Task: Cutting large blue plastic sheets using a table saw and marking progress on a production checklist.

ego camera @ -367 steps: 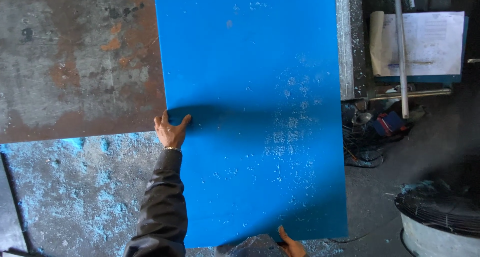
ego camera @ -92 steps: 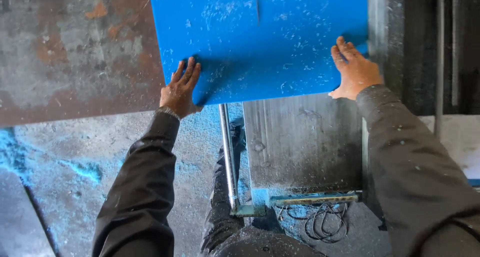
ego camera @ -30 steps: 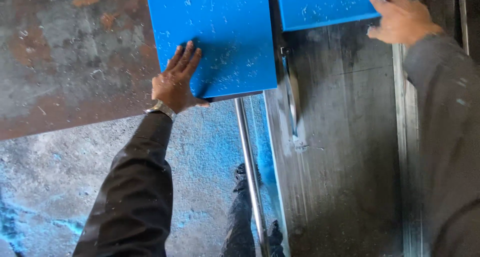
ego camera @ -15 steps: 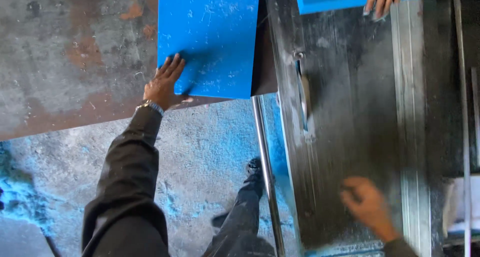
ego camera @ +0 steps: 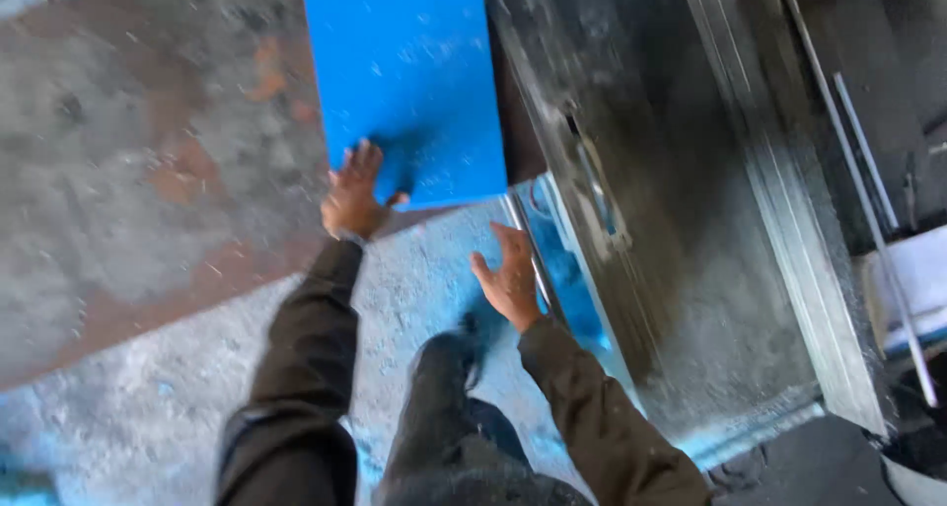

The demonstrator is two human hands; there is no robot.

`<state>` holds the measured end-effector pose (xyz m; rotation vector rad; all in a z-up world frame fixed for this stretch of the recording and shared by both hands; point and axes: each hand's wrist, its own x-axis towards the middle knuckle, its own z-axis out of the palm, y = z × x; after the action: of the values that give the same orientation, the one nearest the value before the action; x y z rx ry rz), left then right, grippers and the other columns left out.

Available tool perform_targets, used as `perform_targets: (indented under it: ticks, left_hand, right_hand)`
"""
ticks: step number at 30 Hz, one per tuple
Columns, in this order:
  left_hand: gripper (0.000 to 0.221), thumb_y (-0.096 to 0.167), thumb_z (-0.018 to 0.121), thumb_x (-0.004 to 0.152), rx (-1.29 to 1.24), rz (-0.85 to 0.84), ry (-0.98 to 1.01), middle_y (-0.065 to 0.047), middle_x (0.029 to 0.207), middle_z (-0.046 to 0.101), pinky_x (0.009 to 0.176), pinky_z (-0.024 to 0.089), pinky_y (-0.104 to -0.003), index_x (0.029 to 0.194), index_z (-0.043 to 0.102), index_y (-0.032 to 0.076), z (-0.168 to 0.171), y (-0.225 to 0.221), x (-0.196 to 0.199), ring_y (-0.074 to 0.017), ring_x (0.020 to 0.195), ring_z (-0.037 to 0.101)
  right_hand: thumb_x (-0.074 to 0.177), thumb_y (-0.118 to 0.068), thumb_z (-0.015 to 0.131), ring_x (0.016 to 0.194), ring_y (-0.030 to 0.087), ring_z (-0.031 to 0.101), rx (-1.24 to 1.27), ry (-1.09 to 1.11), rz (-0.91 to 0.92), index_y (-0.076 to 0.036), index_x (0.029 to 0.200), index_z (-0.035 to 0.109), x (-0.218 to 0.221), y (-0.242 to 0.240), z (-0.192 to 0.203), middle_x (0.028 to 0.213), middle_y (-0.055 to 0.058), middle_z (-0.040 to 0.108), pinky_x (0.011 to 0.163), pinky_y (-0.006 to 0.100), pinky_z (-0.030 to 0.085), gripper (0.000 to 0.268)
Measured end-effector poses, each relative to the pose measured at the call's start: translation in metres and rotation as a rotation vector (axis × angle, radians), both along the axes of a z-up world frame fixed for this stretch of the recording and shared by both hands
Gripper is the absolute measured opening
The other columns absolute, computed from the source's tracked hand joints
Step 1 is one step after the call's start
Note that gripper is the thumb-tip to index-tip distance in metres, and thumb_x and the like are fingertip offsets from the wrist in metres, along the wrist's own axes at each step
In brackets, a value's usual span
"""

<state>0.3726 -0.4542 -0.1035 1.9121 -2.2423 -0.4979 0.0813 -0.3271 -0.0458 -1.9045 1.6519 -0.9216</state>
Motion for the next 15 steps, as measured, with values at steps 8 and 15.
perform_targets:
  ticks: [8, 15]
  left_hand:
    - [0.091, 0.057, 0.081, 0.083, -0.231, 0.315, 0.253, -0.016, 0.17, 0.033, 0.121, 0.034, -0.058, 0.156, 0.042, 0.019, 0.009, 0.011, 0.008, -0.0397, 0.154, 0.032]
    - [0.102, 0.036, 0.087, 0.071, -0.122, 0.646, 0.399, -0.024, 0.133, 0.051, 0.102, 0.041, -0.056, 0.154, 0.039, 0.001, -0.003, -0.008, 0.065, -0.0453, 0.119, 0.048]
  right_hand:
    - [0.078, -0.046, 0.09, 0.135, 0.057, 0.037, 0.056, 0.176, -0.477, 0.017, 0.149, 0.038, 0.041, -0.109, -0.075, 0.147, 0.037, 0.042, 0.111, 0.06, 0.033, 0.108]
    - [0.07, -0.048, 0.092, 0.12, 0.044, 0.053, 0.138, 0.168, -0.541, 0.002, 0.125, 0.061, 0.125, -0.107, -0.037, 0.126, 0.024, 0.058, 0.103, 0.056, 0.045, 0.08]
